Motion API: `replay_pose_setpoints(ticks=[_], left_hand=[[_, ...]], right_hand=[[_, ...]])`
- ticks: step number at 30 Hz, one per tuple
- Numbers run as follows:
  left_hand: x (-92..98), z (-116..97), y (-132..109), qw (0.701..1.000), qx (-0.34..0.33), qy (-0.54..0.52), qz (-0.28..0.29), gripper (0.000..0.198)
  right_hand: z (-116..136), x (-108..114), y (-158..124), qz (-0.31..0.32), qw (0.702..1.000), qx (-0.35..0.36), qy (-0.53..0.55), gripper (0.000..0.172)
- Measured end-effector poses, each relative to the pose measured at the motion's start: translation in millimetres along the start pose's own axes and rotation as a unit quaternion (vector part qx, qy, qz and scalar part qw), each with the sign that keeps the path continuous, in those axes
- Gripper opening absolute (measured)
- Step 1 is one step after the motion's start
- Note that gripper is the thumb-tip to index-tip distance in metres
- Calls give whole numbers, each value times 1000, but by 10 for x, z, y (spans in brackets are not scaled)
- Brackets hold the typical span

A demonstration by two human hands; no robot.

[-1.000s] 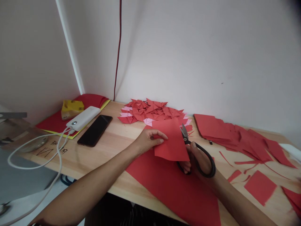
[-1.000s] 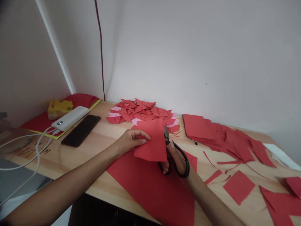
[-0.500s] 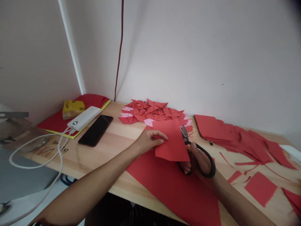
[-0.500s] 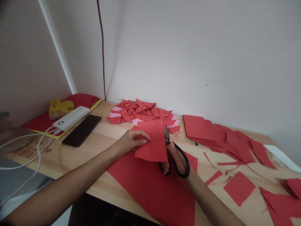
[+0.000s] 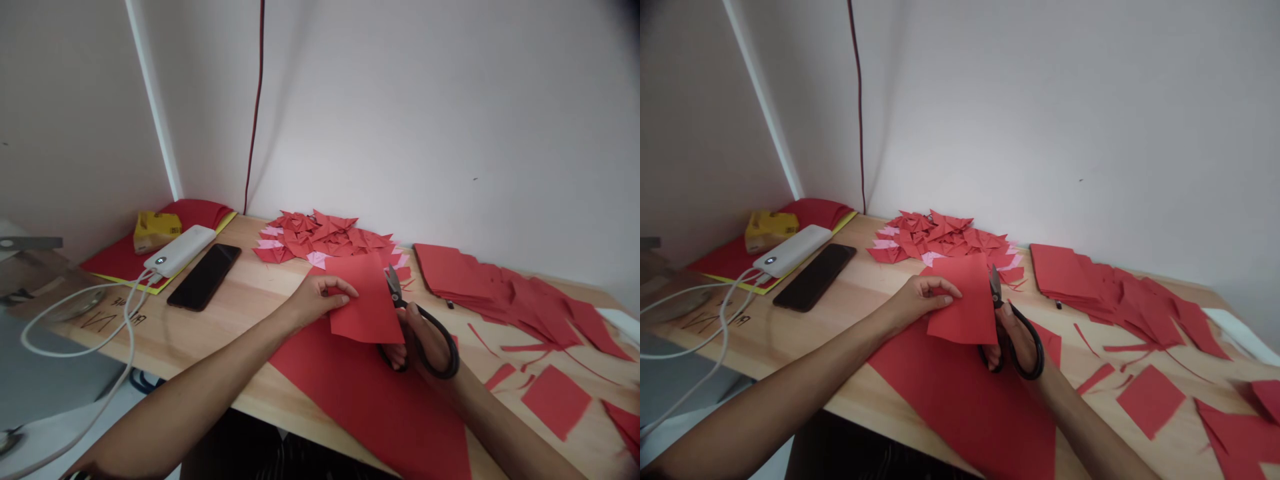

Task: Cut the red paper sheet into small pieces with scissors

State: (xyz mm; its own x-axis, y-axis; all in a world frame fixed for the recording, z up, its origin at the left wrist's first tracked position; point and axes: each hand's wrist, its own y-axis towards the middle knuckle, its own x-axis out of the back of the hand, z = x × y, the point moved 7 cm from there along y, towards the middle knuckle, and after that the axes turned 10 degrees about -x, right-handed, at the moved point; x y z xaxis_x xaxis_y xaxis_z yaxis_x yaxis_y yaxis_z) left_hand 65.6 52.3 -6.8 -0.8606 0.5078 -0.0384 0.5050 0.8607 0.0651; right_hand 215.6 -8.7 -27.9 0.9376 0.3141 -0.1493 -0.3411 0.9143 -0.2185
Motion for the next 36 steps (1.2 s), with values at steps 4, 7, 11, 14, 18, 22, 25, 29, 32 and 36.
replay_pose_setpoints(ticks=[4, 7, 11, 14, 18, 22, 25, 29, 32, 36], left_hand=[[-5, -4, 5, 1000, 3, -3, 3, 11], [1, -16, 3, 1000, 2, 3, -1, 10], [5, -21, -4, 1000, 3, 7, -4, 11], [-1, -7, -10, 1000, 7, -7, -3, 13], [-4, 8, -15, 1000, 5, -9, -2, 14], [-4, 9, -16, 1000, 5, -4, -1, 14], [-5, -4, -11, 1000, 2, -3, 0, 14], [5, -18, -4, 1000, -2, 14, -1, 12], [10, -12, -4, 1000, -1, 18, -3, 13], [7, -8, -8, 1000, -1, 12, 1, 13]], right_hand=[[-2, 9, -15, -3, 1000, 10, -5, 66], [-1, 11, -10, 2, 1000, 16, -2, 66], [2, 23, 6, 1, 1000, 21, -3, 66], [-18, 23, 15, 16, 999, 28, 1, 69], [-57, 45, 15, 15, 999, 31, 8, 67], [-37, 40, 6, 5, 1000, 29, 9, 66], [-15, 20, 5, 7, 1000, 25, 7, 66], [-9, 22, 8, 2, 1000, 24, 7, 66], [-14, 28, 6, 0, 1000, 24, 6, 66], [-21, 37, 6, -2, 1000, 29, 4, 66]])
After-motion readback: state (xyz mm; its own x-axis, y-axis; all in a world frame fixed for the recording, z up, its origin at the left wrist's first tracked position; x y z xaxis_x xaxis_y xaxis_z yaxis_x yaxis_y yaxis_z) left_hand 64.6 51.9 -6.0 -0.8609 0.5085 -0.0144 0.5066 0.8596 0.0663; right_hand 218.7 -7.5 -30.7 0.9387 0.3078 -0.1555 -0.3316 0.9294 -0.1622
